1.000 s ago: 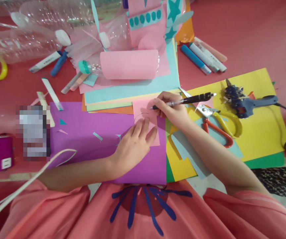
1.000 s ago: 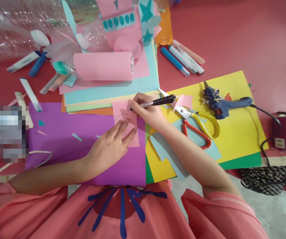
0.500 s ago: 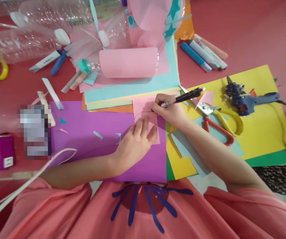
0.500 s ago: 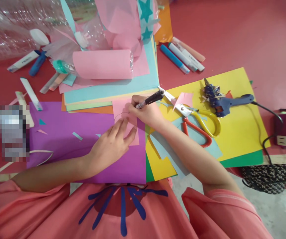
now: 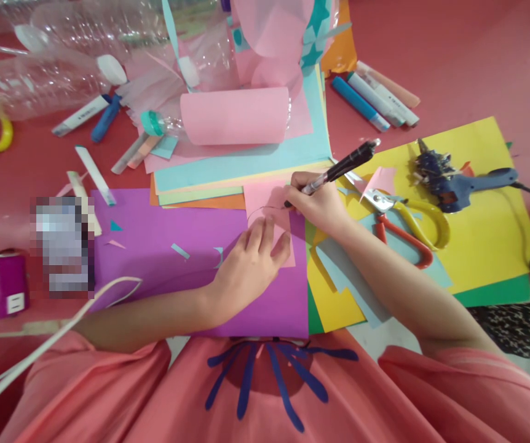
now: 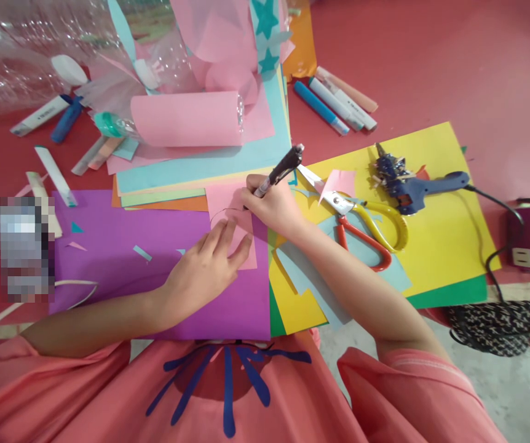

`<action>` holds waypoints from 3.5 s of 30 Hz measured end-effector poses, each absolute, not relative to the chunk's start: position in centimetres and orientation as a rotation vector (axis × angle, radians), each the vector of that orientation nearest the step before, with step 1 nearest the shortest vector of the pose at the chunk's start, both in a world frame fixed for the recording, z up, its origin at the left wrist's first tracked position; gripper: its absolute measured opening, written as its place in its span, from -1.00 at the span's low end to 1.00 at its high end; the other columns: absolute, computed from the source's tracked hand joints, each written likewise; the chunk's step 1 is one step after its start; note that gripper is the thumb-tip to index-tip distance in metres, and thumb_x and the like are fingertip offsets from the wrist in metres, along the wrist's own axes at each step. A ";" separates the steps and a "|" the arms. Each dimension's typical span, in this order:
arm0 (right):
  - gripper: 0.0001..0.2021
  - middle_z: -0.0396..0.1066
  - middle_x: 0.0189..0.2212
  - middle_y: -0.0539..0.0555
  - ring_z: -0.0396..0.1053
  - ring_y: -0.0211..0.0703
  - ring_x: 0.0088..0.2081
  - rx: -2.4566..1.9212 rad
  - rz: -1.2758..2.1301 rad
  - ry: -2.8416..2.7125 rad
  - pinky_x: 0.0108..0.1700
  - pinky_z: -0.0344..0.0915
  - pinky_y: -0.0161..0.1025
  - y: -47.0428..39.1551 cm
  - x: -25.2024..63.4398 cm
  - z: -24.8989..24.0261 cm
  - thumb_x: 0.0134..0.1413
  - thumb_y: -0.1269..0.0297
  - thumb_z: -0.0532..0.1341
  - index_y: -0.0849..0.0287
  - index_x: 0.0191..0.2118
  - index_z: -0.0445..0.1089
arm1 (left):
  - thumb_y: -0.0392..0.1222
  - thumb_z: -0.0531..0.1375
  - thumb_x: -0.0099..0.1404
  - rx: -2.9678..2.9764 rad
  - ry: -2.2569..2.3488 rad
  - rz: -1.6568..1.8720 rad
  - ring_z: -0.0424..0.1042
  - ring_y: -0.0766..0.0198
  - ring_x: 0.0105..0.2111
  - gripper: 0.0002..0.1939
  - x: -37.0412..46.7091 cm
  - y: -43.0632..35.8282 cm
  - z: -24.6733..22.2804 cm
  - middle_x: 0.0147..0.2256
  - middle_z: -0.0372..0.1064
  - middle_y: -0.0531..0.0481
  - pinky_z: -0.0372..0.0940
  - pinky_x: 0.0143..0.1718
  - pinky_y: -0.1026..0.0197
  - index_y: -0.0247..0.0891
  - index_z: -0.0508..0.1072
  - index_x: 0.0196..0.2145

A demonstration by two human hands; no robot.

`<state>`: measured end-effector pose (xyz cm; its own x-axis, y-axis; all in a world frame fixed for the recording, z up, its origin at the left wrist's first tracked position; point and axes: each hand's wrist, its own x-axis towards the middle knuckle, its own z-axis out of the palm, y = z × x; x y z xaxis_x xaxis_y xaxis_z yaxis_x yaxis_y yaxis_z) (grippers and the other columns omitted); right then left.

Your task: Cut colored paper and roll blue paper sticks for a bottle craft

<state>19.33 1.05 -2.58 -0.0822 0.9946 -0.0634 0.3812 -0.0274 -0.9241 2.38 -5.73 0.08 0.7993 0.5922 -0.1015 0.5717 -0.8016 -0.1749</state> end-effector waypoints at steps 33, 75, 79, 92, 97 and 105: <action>-0.66 -0.13 -0.72 -0.14 -0.10 -0.37 -0.59 -1.504 1.171 -1.587 -0.49 -0.10 -0.27 1.5 19.8 -2.0 -0.13 0.47 0.09 0.10 -0.68 -0.13 | -0.40 -0.05 0.38 -2.867 -0.940 0.278 0.40 -0.14 0.11 -0.56 2.5 -5.8 0.2 0.13 0.33 -0.47 0.44 -0.08 0.06 -0.34 0.29 0.18; -0.75 0.26 -0.66 -0.11 0.15 -0.36 -0.58 -1.393 1.237 -1.663 -0.48 0.09 -0.32 0.0 16.5 -2.5 -0.01 0.34 0.26 0.12 -0.57 0.18 | -0.48 -0.12 0.37 -2.868 -0.924 0.321 0.45 -0.01 0.04 -0.50 2.9 -6.1 0.4 0.10 0.38 -0.33 0.43 0.02 0.03 -0.47 0.28 0.21; -0.70 0.17 -0.69 -0.13 0.10 -0.38 -0.60 -1.469 1.121 -1.567 -0.48 0.07 -0.32 0.1 16.5 -2.6 0.02 0.40 0.22 0.11 -0.60 0.09 | -0.48 -0.12 0.37 -2.840 -0.921 0.324 0.44 0.00 0.06 -0.49 2.8 -6.2 0.4 0.10 0.39 -0.28 0.43 0.01 0.07 -0.44 0.28 0.21; -0.68 0.03 -0.71 -0.16 -0.01 -0.38 -0.60 -1.461 1.039 -1.478 -0.51 -0.02 -0.31 0.4 16.8 -2.7 -0.04 0.44 0.17 0.11 -0.64 0.01 | -0.47 -0.10 0.37 -2.890 -0.961 0.363 0.38 0.01 0.11 -0.48 2.7 -6.3 0.4 0.12 0.34 -0.36 0.38 0.03 0.04 -0.43 0.22 0.25; -0.70 0.06 -0.70 -0.16 0.00 -0.39 -0.60 -1.452 1.127 -1.520 -0.49 -0.02 -0.31 0.5 16.7 -2.8 -0.03 0.41 0.19 0.11 -0.62 0.04 | -0.48 -0.11 0.36 -2.891 -0.964 0.376 0.37 0.01 0.12 -0.47 2.6 -6.3 0.3 0.13 0.34 -0.32 0.37 0.04 0.04 -0.40 0.23 0.25; -0.70 0.00 -0.69 -0.13 0.00 -0.35 -0.58 -1.443 1.055 -1.413 -0.48 0.00 -0.30 0.6 17.4 -3.0 -0.05 0.45 0.15 0.10 -0.63 0.00 | -0.48 -0.08 0.35 -2.808 -0.884 0.259 0.45 -0.01 0.02 -0.51 2.5 -6.3 0.3 0.06 0.40 -0.31 0.41 -0.04 0.08 -0.46 0.29 0.20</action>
<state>17.44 0.61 -2.97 0.0117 0.9999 -0.0122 0.2962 -0.0151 -0.9550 2.54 -6.29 0.25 0.8072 0.5800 -0.1099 0.5474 -0.8051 -0.2285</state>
